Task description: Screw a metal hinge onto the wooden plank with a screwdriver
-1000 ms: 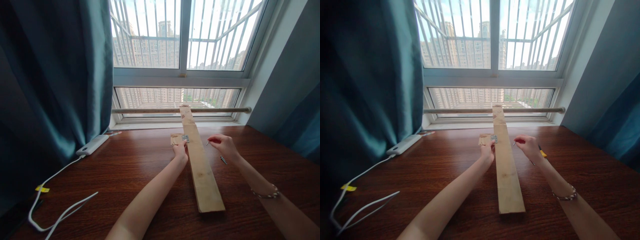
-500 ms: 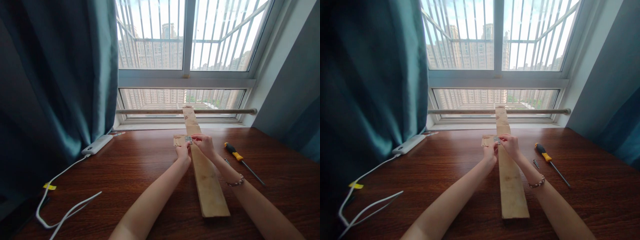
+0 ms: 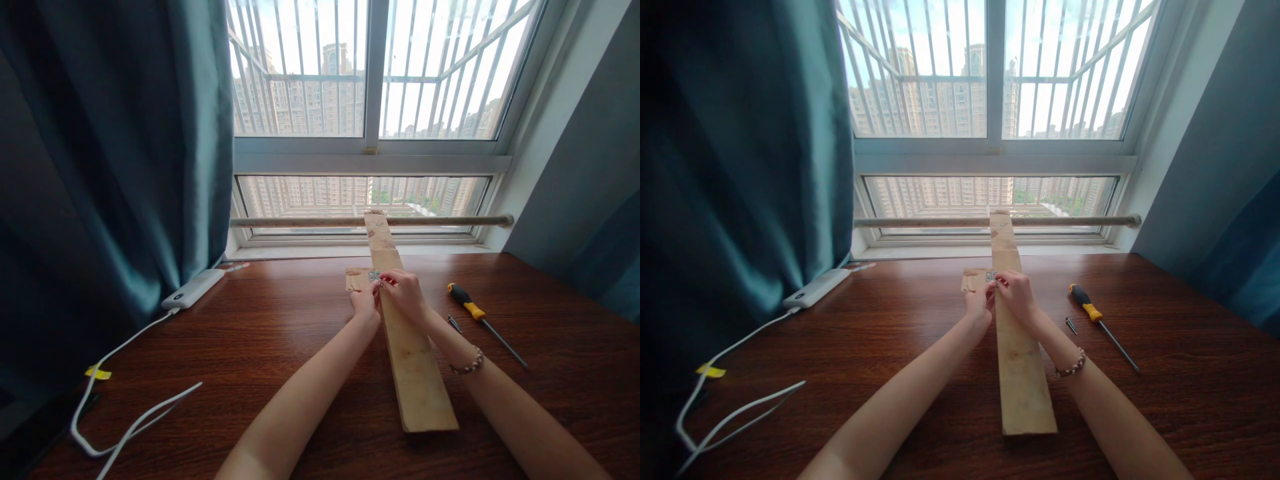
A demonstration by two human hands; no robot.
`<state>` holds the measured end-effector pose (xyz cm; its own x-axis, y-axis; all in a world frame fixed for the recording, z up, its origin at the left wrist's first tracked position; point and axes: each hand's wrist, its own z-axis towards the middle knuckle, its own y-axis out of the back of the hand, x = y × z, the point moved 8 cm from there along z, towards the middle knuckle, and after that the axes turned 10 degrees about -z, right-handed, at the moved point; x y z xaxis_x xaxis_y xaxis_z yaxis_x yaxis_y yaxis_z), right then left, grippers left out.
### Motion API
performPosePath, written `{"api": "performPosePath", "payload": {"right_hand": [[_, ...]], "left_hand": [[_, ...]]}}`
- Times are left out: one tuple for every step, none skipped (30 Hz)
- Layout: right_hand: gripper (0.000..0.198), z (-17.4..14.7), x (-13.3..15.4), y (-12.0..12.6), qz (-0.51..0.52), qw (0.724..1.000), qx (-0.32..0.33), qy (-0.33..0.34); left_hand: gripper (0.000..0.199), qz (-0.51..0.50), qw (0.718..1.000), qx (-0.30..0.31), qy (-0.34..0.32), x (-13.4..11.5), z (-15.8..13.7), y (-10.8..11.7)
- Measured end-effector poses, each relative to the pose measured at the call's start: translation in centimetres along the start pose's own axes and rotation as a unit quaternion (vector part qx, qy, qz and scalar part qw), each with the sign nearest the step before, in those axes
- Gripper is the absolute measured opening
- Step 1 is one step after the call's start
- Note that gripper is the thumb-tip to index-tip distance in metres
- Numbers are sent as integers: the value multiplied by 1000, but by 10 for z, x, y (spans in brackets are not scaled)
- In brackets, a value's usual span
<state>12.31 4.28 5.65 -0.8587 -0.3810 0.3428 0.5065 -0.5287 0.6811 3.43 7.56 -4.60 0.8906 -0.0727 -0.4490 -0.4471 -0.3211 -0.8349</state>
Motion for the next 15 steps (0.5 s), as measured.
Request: {"api": "performPosePath", "payload": {"right_hand": [[16, -1, 0, -1, -5, 1000, 3, 0], [15, -1, 0, -2, -9, 1000, 6, 1], [15, -2, 0, -3, -11, 1000, 8, 1], [14, -3, -1, -4, -12, 1000, 10, 1], [14, -3, -1, -6, -13, 1000, 11, 1], [13, -4, -1, -7, -15, 1000, 12, 1], [13, -3, -1, -7, -16, 1000, 12, 0], [12, -2, -2, -6, -15, 1000, 13, -2], [11, 0, -4, -5, -10, 1000, 15, -6], [13, 3, -8, -2, -2, 1000, 20, -14], [18, 7, -13, 2, 7, 999, 30, -23], [24, 11, -19, 8, 13, 998, 44, -35], [29, 15, -28, 14, 10, 997, 63, -50], [31, 18, -40, 21, -12, 994, 88, -69], [29, 20, -55, 29, -54, 988, 112, -95]], "left_hand": [[15, -3, 1000, 0, -1, 0, 0, 0], [15, -6, 1000, 0, -2, 0, 1, 0], [15, -8, 1000, 0, -2, 1, 1, 0], [16, -8, 1000, -1, -1, 1, 1, 0], [16, -6, 1000, -3, 0, 1, 1, 1], [16, -1, 1000, -5, 2, 1, 0, 1], [16, 4, 1000, -6, 4, 1, 0, 1], [15, 8, 1000, -6, 5, 0, -1, 0], [15, 11, 1000, -5, 6, 0, -2, 0], [16, 12, 1000, -4, 4, 0, -2, -1], [16, 11, 1000, -3, 1, -1, -3, -1], [16, 9, 1000, -2, -2, -2, -4, -2], [17, 6, 1000, 0, -5, -2, -4, -2], [17, 4, 1000, 1, -7, -3, -5, -2], [18, 3, 1000, 2, -8, -3, -5, -3]]}}
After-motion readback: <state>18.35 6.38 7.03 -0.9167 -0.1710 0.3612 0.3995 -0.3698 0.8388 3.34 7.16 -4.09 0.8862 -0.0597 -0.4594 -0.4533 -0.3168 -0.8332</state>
